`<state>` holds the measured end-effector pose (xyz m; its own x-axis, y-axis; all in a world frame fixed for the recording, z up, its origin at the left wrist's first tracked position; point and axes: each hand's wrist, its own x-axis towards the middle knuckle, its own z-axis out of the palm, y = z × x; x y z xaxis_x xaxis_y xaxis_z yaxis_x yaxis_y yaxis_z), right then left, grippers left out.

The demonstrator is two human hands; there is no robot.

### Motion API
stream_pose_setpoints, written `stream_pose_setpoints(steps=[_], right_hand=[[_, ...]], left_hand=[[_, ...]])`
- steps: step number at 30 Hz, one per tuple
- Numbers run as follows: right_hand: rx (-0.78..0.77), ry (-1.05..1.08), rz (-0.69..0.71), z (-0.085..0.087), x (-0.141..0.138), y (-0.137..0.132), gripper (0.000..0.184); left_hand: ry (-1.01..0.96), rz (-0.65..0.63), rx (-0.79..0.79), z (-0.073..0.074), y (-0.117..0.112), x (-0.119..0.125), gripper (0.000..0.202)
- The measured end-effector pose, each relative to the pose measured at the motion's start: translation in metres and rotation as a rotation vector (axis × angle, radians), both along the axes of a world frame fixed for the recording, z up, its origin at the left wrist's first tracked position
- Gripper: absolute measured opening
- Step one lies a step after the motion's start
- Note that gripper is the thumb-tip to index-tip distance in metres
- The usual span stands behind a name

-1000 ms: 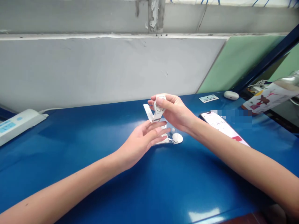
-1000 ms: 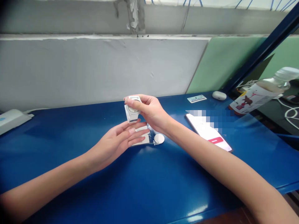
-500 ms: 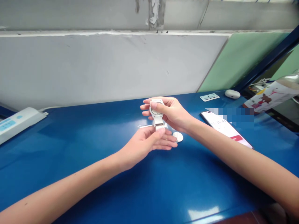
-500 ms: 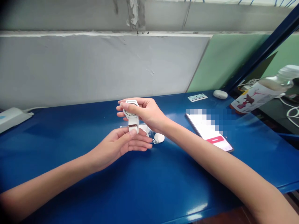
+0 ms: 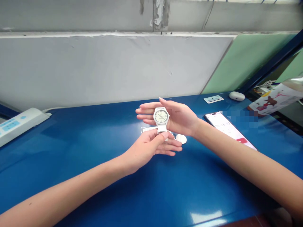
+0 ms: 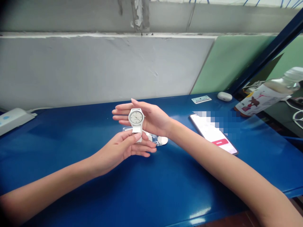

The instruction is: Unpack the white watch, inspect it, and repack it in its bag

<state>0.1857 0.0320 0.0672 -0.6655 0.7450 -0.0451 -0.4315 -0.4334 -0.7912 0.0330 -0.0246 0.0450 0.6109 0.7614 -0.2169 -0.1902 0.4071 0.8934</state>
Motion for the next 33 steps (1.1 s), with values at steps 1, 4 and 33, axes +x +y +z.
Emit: stream_pose_setpoints(steps=[1, 4, 33], right_hand=[[0.0, 0.0, -0.003, 0.002, 0.001, 0.0, 0.042], [0.02, 0.004, 0.001, 0.004, 0.002, 0.0, 0.046], [0.829, -0.608, -0.563, 0.005, 0.033, -0.011, 0.026]], left_hand=[[0.005, 0.002, -0.006, 0.0, 0.0, 0.0, 0.032], [0.02, 0.011, -0.018, 0.0, 0.001, 0.0, 0.033], [0.646, 0.384, 1.012, -0.009, 0.032, -0.026, 0.022]])
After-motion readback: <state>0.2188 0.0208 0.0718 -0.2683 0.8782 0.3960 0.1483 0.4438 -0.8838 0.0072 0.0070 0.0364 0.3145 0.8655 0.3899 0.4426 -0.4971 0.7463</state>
